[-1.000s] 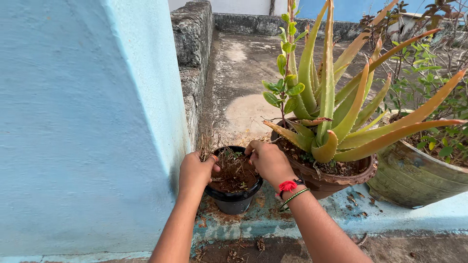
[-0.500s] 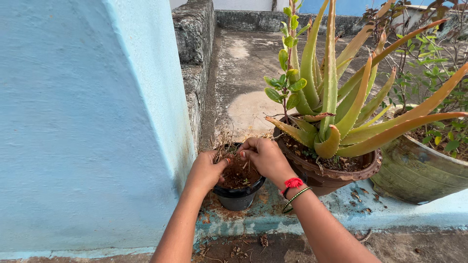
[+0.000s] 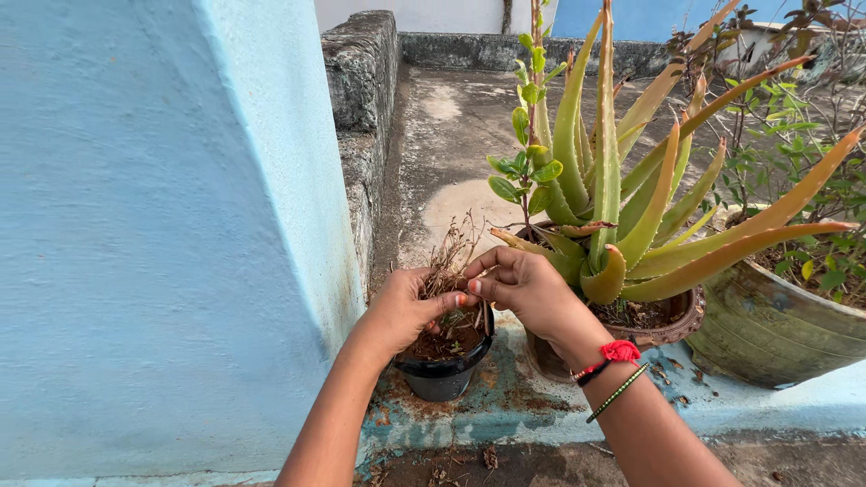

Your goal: The person waters several potted plants on a rooftop using a plastic cup and removes dried plant debris from a small pot by hand.

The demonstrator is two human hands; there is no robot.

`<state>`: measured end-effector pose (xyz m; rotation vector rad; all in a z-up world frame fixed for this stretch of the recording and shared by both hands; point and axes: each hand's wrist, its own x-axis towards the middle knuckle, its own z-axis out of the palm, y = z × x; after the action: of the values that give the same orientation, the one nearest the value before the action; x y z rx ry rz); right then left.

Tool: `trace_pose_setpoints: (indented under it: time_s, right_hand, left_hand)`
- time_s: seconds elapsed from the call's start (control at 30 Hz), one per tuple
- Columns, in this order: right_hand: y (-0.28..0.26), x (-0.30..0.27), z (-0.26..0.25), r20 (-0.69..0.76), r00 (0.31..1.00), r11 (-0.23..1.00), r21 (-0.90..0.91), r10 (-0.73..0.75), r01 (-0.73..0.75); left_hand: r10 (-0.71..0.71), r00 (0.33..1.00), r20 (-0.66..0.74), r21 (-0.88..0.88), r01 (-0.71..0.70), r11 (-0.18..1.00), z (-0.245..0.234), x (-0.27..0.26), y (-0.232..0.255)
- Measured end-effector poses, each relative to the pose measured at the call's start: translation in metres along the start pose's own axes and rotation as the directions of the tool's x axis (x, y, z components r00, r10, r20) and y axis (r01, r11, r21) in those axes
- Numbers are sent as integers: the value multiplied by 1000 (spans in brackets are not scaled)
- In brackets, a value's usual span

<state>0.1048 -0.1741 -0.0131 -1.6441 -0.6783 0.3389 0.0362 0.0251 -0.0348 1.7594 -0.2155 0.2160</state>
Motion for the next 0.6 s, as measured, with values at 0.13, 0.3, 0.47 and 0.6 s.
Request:
trace_pose_setpoints:
  time_s: [0.13, 0.3, 0.47, 0.6]
  right_hand:
    - [-23, -24, 7, -86, 990, 994, -24, 108, -110]
    - [-46, -59, 12, 15, 963, 887, 386, 268, -253]
    - [-42, -59, 6, 37, 960, 878, 394, 278, -270]
    - [-32, -60, 3, -29, 979, 961, 199, 202, -193]
  left_hand:
    - [-25, 996, 82, 46, 21, 999, -5, 0, 15]
    - [-92, 990, 111, 115, 79, 990, -2, -3, 28]
    - [-108, 991, 85, 115, 98, 989, -3, -6, 32]
    - [-161, 983, 87, 184, 143, 972, 3, -8, 35]
